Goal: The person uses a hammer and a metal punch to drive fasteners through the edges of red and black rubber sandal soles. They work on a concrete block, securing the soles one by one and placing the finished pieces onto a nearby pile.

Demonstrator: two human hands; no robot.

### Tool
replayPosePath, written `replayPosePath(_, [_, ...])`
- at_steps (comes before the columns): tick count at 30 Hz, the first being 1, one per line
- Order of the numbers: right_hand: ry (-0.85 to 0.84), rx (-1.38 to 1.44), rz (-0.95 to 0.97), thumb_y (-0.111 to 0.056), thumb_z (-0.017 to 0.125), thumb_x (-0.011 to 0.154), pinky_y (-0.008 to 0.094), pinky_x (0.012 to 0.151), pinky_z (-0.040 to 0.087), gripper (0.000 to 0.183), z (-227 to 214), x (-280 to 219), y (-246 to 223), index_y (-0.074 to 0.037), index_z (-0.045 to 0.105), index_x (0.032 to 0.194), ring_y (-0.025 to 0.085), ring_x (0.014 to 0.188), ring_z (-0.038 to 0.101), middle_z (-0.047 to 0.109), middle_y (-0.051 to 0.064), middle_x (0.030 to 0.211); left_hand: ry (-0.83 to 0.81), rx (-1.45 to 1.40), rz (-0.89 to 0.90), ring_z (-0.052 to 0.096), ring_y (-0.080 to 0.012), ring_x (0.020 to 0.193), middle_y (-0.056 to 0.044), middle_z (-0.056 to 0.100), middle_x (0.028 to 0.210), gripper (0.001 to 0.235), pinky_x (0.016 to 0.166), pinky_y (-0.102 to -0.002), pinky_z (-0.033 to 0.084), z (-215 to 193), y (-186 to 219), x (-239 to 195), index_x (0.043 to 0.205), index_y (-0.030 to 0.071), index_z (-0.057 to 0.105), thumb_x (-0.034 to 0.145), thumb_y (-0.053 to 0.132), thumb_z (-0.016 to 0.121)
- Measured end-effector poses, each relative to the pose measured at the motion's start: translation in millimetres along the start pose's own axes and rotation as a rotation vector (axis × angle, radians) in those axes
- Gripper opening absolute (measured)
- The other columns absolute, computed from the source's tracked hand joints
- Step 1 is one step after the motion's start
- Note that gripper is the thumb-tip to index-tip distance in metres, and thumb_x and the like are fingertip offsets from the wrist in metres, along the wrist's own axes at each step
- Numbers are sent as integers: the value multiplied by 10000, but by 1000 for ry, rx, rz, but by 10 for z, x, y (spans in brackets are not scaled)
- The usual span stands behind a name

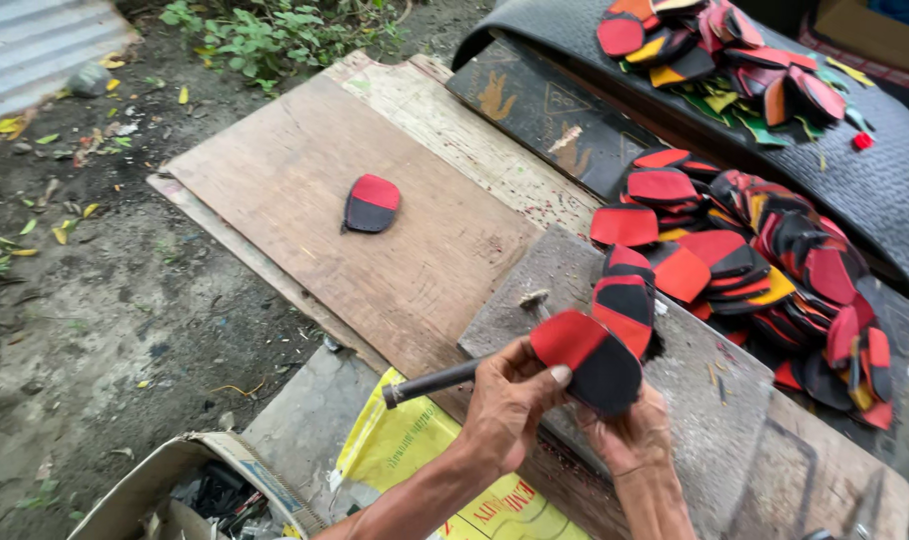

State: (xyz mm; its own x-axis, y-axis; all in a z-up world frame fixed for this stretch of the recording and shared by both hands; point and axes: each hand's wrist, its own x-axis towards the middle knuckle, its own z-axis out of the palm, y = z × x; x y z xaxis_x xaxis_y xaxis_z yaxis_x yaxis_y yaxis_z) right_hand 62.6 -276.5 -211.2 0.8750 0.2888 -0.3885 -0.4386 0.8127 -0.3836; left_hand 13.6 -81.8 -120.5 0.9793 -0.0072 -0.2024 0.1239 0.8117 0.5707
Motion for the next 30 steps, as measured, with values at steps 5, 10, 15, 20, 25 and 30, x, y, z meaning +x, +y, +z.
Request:
replayPosePath(5, [-52, -626, -203, -235, 530, 1073, 485, 640, 644, 311, 201, -52, 106, 27, 590, 915, 289, 683, 716, 676, 191, 773, -27, 514, 208, 714, -177, 1036, -101, 747, 1176, 424, 954, -306, 577, -521, 662, 577, 1300, -47, 651, 879, 7, 656])
replayPosePath(10, [-32, -669, -267, -233, 509, 1047, 433, 646, 616, 272, 222, -115, 156, -11, 561, 897, 266, 644, 677, 674, 186, 741, 392, 1539, 706, 707, -366, 1110, -236, 724, 1189, 385, 1005, -403, 531, -1522, 1582, 1435, 1242, -30, 680, 869, 63, 701])
replayPosePath(15, [-48, -622, -259, -234, 530, 1044, 446, 622, 606, 239, 207, -75, 163, -27, 544, 925, 264, 680, 674, 630, 157, 746, 415, 1651, 790, 669, -413, 1123, -259, 693, 1190, 399, 986, -453, 511, -1811, 1958, 1776, 1267, -22, 669, 876, 51, 701])
replayPosePath(20, [-77, -543, -267, -189, 519, 987, 448, 683, 633, 177, 312, -126, 3, -23, 542, 933, 274, 743, 707, 648, 129, 785, 452, 1994, 761, 528, -391, 1168, -250, 550, 1283, 496, 920, -524, 427, -1345, 2057, 1625, 1267, 14, 622, 804, 130, 759])
replayPosePath(25, [349, -1257, -742, -132, 541, 1040, 354, 696, 475, 220, 403, -73, -472, 11, 644, 1173, 183, 785, 563, 619, 75, 901, -199, 1784, 605, 635, -303, 1129, -137, 641, 1199, 261, 974, -425, 542, -697, 1179, 809, 1204, 74, 654, 1006, 237, 700])
replayPosePath(30, [548, -1702, -646, -299, 789, 859, 372, 619, 538, 419, 562, -18, -474, -5, 597, 1089, 188, 707, 606, 632, 62, 804, -314, 1867, 519, 568, -378, 896, -203, 576, 947, 352, 752, -484, 472, -391, 576, 348, 998, -3, 633, 851, 298, 741])
